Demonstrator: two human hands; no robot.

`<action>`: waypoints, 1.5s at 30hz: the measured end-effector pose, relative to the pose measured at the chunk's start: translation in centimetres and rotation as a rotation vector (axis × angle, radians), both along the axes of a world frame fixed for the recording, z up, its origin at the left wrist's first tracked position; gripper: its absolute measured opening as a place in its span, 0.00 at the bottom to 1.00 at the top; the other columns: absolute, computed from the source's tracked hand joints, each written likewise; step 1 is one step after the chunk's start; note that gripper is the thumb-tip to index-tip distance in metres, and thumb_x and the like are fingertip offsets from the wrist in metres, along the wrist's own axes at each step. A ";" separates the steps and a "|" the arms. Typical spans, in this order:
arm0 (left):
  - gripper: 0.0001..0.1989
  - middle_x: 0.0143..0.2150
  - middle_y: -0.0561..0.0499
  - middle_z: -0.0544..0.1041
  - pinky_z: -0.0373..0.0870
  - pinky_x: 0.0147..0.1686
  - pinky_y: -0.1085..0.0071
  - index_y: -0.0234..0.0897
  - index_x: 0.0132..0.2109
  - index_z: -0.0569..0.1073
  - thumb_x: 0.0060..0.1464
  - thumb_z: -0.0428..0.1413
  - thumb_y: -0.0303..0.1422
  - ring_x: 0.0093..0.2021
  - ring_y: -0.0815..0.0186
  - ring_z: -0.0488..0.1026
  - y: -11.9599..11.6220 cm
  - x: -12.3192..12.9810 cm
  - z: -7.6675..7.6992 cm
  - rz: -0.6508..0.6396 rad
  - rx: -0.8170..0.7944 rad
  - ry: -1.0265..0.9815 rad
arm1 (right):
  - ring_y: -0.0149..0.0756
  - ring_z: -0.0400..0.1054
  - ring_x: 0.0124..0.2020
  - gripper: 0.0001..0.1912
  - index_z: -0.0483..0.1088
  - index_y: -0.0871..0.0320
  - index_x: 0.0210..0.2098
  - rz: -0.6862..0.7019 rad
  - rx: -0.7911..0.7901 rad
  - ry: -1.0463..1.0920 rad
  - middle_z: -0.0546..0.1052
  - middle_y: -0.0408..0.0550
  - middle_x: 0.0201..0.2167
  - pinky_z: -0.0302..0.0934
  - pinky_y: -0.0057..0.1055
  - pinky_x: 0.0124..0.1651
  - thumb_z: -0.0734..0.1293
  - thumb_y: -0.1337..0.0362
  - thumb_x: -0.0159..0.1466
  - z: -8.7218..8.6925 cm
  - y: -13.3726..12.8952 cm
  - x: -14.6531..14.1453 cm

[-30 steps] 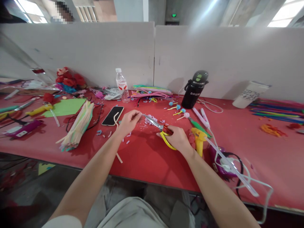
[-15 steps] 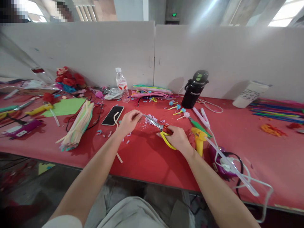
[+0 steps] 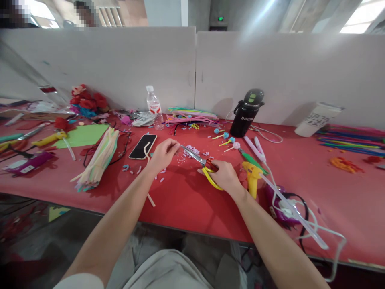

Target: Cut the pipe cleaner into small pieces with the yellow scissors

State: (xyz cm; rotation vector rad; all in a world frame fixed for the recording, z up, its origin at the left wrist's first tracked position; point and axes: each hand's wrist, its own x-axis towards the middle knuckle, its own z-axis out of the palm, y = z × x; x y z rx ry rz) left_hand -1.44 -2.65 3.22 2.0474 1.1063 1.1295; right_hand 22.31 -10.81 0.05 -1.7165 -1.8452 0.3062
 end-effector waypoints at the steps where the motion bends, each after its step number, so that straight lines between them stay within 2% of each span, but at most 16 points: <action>1: 0.14 0.30 0.51 0.73 0.65 0.33 0.73 0.35 0.36 0.69 0.59 0.47 0.42 0.30 0.70 0.69 0.0 0.0 0.0 0.000 -0.002 -0.004 | 0.25 0.45 0.20 0.28 0.57 0.59 0.18 -0.002 -0.003 0.002 0.53 0.38 0.17 0.41 0.24 0.20 0.67 0.41 0.50 0.0 0.0 0.0; 12: 0.15 0.30 0.51 0.73 0.65 0.33 0.73 0.35 0.36 0.69 0.59 0.47 0.43 0.30 0.70 0.69 0.0 0.0 0.0 0.009 -0.012 -0.016 | 0.25 0.43 0.21 0.28 0.52 0.58 0.17 -0.031 -0.015 0.060 0.51 0.38 0.17 0.40 0.25 0.20 0.66 0.42 0.50 0.4 -0.3 -0.4; 23: 0.16 0.29 0.51 0.72 0.63 0.31 0.73 0.35 0.34 0.69 0.59 0.47 0.43 0.29 0.70 0.67 -0.2 0.0 0.2 -0.001 0.004 -0.019 | 0.25 0.44 0.21 0.27 0.56 0.59 0.18 -0.019 0.006 0.043 0.53 0.38 0.18 0.42 0.24 0.20 0.67 0.42 0.51 0.6 -0.4 -0.3; 45: 0.15 0.28 0.53 0.69 0.59 0.30 0.74 0.35 0.34 0.68 0.60 0.46 0.41 0.28 0.71 0.64 -0.8 0.0 0.9 -0.008 0.053 0.033 | 0.25 0.45 0.21 0.29 0.55 0.59 0.18 -0.025 -0.020 0.004 0.53 0.38 0.17 0.41 0.24 0.20 0.67 0.40 0.50 0.7 -0.3 -0.2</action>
